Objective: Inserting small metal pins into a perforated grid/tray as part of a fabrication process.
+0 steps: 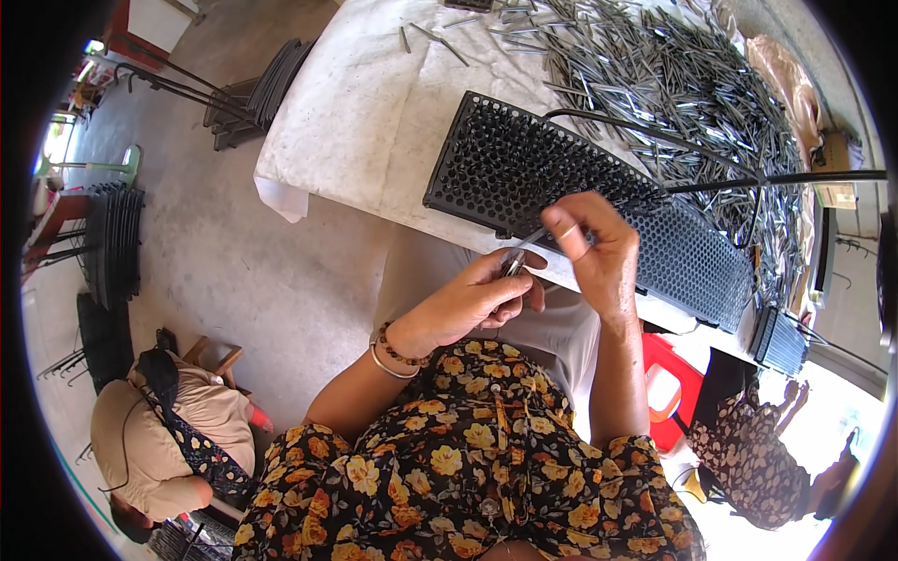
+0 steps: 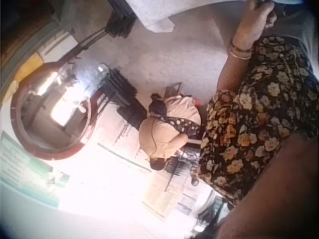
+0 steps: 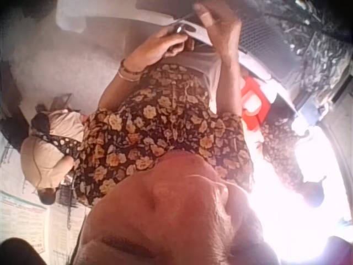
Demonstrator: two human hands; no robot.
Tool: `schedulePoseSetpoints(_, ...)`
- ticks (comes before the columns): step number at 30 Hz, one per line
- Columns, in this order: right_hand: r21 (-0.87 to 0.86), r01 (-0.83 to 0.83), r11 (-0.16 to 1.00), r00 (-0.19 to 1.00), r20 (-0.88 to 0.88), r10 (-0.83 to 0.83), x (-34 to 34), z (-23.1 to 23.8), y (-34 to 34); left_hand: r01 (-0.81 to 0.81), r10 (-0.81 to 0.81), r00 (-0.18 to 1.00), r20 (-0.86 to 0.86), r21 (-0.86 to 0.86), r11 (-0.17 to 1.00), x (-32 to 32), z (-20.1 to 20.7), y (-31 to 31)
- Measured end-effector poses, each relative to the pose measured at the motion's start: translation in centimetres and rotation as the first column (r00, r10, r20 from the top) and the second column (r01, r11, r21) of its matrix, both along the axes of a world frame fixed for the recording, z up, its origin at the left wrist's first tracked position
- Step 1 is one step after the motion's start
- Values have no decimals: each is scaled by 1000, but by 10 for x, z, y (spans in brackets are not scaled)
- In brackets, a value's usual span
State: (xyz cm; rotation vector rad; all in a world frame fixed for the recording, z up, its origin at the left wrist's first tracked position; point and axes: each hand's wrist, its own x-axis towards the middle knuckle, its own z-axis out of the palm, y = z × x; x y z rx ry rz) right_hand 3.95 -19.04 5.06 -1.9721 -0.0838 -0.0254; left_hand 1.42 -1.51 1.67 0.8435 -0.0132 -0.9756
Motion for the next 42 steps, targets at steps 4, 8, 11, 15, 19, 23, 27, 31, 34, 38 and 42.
schedulePoseSetpoints(4,-181,159,970,947,305,-98,12,0,2,-53,53,992,-118,9,999,-4,-8,-5)
schedulePoseSetpoints(8,-335,192,923,875,485,-6,20,-11,3,-87,65,973,-221,-91,992,-4,-13,-6)
schedulePoseSetpoints(11,-446,183,876,849,521,88,19,-14,4,-115,78,954,-290,-113,987,-5,-10,-5)
schedulePoseSetpoints(15,-544,58,837,835,486,258,17,-12,12,-131,80,948,-309,-147,980,-6,-15,-5)
schedulePoseSetpoints(19,-535,32,844,863,441,246,13,-11,12,-133,87,947,-309,-133,982,-3,-8,-3)
schedulePoseSetpoints(23,-178,-51,983,966,241,94,0,-3,10,-91,69,978,-195,-108,990,-2,-5,1)
schedulePoseSetpoints(27,-19,-199,980,979,-50,198,-8,-3,3,-43,40,994,-102,-28,999,-2,-1,-2)
schedulePoseSetpoints(31,3,16,1000,1000,-8,-16,-6,-3,-11,-61,57,996,-63,-64,996,-3,-8,-9)
schedulePoseSetpoints(34,-18,197,980,980,-32,-197,-5,4,-20,-72,65,996,-65,-97,993,-2,-9,-14)
schedulePoseSetpoints(38,-115,324,939,943,-38,-331,-4,10,-33,-81,76,991,-106,-50,995,0,-10,-19)
schedulePoseSetpoints(42,-226,345,911,934,174,-311,1,4,-43,-62,62,990,-125,-1,998,-2,-9,-22)
